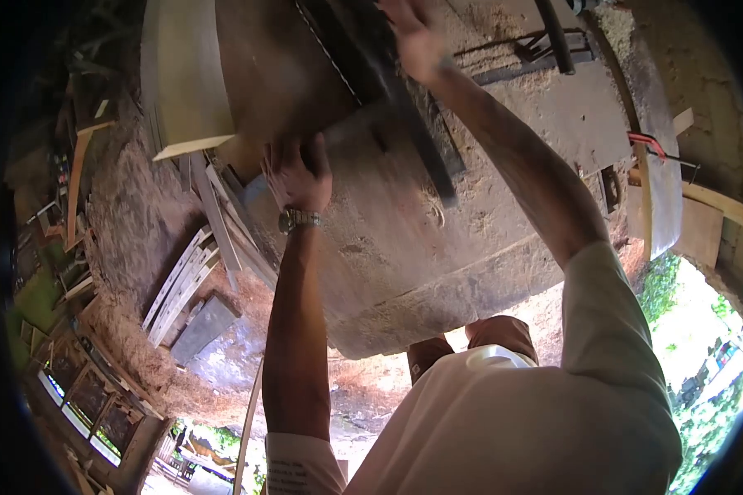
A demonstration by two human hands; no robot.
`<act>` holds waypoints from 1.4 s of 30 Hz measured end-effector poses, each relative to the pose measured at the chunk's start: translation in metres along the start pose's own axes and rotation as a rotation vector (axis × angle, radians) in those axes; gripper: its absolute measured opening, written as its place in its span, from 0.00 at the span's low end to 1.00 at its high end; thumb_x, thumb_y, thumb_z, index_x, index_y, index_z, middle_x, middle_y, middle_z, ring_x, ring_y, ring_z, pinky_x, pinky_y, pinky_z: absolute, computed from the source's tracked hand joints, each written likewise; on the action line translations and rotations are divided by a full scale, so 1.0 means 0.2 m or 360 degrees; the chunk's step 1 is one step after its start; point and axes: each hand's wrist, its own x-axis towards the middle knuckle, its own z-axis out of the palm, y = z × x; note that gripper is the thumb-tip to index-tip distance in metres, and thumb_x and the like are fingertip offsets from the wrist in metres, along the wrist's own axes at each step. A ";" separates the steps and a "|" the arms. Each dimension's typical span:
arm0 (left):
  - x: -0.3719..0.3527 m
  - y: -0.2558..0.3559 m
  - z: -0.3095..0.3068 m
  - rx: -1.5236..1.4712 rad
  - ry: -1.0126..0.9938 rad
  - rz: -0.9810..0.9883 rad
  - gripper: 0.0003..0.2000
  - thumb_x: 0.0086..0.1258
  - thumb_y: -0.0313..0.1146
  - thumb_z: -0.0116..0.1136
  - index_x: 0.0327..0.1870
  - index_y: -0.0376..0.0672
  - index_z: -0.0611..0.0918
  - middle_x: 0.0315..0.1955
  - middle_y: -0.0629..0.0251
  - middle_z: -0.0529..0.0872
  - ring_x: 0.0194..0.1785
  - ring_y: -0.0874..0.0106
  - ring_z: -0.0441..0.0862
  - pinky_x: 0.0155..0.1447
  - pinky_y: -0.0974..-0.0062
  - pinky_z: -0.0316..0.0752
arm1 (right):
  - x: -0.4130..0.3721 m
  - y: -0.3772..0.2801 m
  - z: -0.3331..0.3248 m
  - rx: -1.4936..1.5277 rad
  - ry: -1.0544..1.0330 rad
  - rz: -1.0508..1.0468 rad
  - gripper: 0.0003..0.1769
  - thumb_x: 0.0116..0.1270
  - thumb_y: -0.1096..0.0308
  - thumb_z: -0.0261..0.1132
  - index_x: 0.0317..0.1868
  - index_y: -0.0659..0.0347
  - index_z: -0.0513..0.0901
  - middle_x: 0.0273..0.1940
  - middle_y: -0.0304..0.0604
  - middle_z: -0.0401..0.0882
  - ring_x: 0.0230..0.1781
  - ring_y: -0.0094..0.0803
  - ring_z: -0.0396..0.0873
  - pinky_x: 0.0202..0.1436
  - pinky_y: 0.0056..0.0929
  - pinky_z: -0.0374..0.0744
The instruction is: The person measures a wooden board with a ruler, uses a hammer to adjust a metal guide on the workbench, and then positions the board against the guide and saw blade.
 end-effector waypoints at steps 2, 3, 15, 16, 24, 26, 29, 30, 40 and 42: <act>-0.01 0.00 0.00 -0.0035 -0.0017 -0.0027 0.16 0.73 0.46 0.64 0.41 0.40 0.82 0.46 0.50 0.83 0.53 0.47 0.79 0.57 0.45 0.72 | -0.27 -0.18 -0.09 -0.0553 0.0036 -0.0219 0.23 0.84 0.58 0.54 0.64 0.66 0.82 0.46 0.46 0.81 0.53 0.36 0.78 0.64 0.33 0.76; 0.00 0.00 -0.01 -0.0058 -0.0035 -0.0053 0.16 0.73 0.47 0.64 0.41 0.40 0.82 0.46 0.51 0.83 0.53 0.47 0.79 0.56 0.45 0.72 | -0.40 -0.23 -0.15 -0.0761 0.0006 -0.0240 0.24 0.84 0.55 0.52 0.63 0.66 0.83 0.40 0.44 0.80 0.46 0.33 0.78 0.60 0.30 0.76; 0.02 -0.10 0.06 -0.0056 0.0308 -0.0020 0.22 0.70 0.57 0.68 0.38 0.44 0.83 0.38 0.57 0.86 0.44 0.52 0.82 0.53 0.48 0.72 | -0.95 -0.22 -0.34 -0.1265 -0.0230 -0.0449 0.28 0.82 0.53 0.51 0.56 0.71 0.84 0.49 0.60 0.86 0.52 0.51 0.83 0.59 0.41 0.78; 0.04 -0.10 0.06 -0.0010 0.0373 0.0056 0.22 0.70 0.57 0.68 0.40 0.43 0.84 0.38 0.56 0.87 0.45 0.51 0.83 0.54 0.49 0.73 | -0.95 -0.22 -0.34 -0.1254 -0.0239 -0.0449 0.27 0.82 0.53 0.51 0.55 0.71 0.85 0.48 0.59 0.86 0.50 0.51 0.83 0.58 0.41 0.79; 0.15 -0.11 0.06 -0.0024 0.0550 0.0214 0.22 0.72 0.53 0.66 0.34 0.39 0.79 0.35 0.51 0.82 0.44 0.48 0.79 0.54 0.49 0.72 | -0.98 -0.15 -0.44 -0.1318 -0.0182 -0.0370 0.32 0.86 0.49 0.44 0.58 0.70 0.84 0.38 0.43 0.83 0.36 0.29 0.75 0.41 0.30 0.73; 0.18 -0.10 0.05 -0.0010 0.0648 0.0258 0.21 0.74 0.49 0.64 0.32 0.37 0.77 0.34 0.48 0.79 0.43 0.46 0.77 0.52 0.49 0.71 | -0.97 -0.13 -0.46 -0.1306 -0.0168 -0.0390 0.32 0.86 0.49 0.44 0.58 0.70 0.84 0.36 0.43 0.83 0.35 0.29 0.74 0.40 0.30 0.72; 0.17 -0.09 0.05 -0.0015 0.0560 0.0220 0.21 0.73 0.49 0.65 0.32 0.38 0.77 0.33 0.49 0.79 0.42 0.47 0.77 0.50 0.49 0.70 | -0.98 -0.16 -0.44 -0.1343 -0.0157 -0.0381 0.31 0.86 0.50 0.45 0.57 0.70 0.84 0.34 0.42 0.82 0.32 0.29 0.72 0.38 0.31 0.71; 0.17 -0.09 0.05 -0.0024 0.0544 0.0229 0.21 0.73 0.49 0.65 0.32 0.38 0.77 0.33 0.49 0.79 0.41 0.47 0.77 0.50 0.49 0.70 | -0.97 -0.15 -0.44 -0.1338 -0.0153 -0.0445 0.31 0.86 0.50 0.45 0.57 0.70 0.84 0.33 0.42 0.81 0.31 0.29 0.71 0.36 0.32 0.70; 0.16 -0.11 0.07 -0.0059 0.0506 0.0358 0.21 0.70 0.51 0.69 0.32 0.40 0.79 0.32 0.54 0.81 0.40 0.50 0.79 0.48 0.51 0.73 | -0.97 -0.19 -0.42 -0.1439 -0.0163 -0.0394 0.28 0.85 0.53 0.48 0.54 0.71 0.85 0.36 0.49 0.85 0.33 0.33 0.76 0.40 0.32 0.74; 0.16 -0.11 0.06 -0.0035 0.0514 0.0381 0.22 0.70 0.52 0.69 0.32 0.40 0.79 0.31 0.54 0.81 0.40 0.50 0.80 0.48 0.51 0.73 | -0.97 -0.19 -0.41 -0.1407 -0.0163 -0.0432 0.27 0.85 0.54 0.48 0.55 0.71 0.85 0.37 0.50 0.86 0.34 0.34 0.77 0.41 0.32 0.75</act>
